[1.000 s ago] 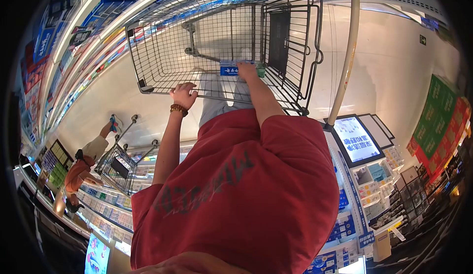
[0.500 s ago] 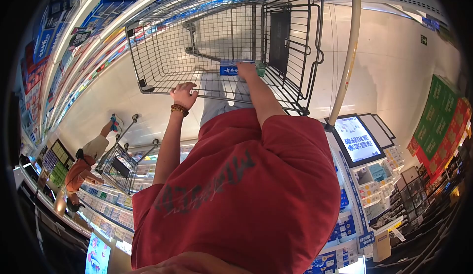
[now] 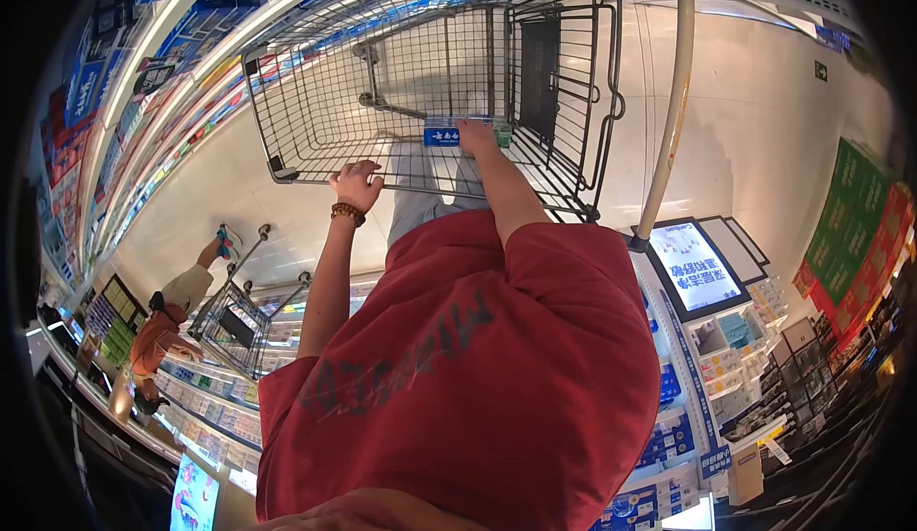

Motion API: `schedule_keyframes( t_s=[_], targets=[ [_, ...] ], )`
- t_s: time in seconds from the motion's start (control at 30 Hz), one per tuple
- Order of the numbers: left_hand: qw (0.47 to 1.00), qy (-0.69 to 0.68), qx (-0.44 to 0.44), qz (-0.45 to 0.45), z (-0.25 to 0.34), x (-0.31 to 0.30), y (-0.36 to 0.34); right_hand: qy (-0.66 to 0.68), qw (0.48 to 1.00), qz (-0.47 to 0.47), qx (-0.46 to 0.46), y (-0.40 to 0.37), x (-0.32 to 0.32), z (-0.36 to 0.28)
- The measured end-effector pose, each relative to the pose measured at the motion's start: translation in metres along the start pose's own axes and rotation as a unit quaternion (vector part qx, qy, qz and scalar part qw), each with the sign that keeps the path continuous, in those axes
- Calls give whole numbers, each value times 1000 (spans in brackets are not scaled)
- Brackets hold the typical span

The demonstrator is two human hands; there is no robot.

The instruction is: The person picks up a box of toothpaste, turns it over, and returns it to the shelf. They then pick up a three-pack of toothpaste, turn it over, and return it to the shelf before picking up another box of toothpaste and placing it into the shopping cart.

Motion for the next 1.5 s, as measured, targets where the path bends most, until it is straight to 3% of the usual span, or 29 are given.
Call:
schedule_keyframes(
  t_s=[0.63,0.73,0.83,0.93,1.0,1.07,1.17,1.2,1.3,1.4,1.5],
  targets=[
    [1000,-9,0,12,2,1,0,-12,1000,-11,-2,-8,-8,5],
    [1000,-6,-2,10,5,-2,-1,-26,991,132,-7,-24,-28,0],
    [1000,-4,-13,-1,6,-2,-2,63,954,275,-103,-36,-75,-7],
    [1000,12,1,-7,8,-2,-2,152,950,271,-28,-90,-151,0],
    [999,35,-3,-7,10,-4,-5,95,880,465,-37,-154,-206,4],
    [999,51,-9,1,8,-2,-4,30,811,585,3,-248,-262,9],
    [998,59,-18,-4,5,2,-1,-40,611,790,16,-384,-300,33],
    [998,67,-19,-10,5,1,-2,-47,622,778,77,-408,-302,50],
    [995,92,-31,-33,7,2,-2,-170,562,754,293,-461,-286,67],
    [994,89,-31,-52,3,11,-1,-122,624,657,406,-444,-224,123],
    [992,83,-23,-89,10,8,-7,121,740,505,428,-426,-171,172]
  ],
)
Point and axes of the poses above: each hand's wrist, its own y-axis towards the middle knuckle, its own x-axis out of the palm, z = x × y, the point moved 8 cm from there along y, towards the middle knuckle, and after that the axes turned 3 degrees about -y, right-handed, at the moved point
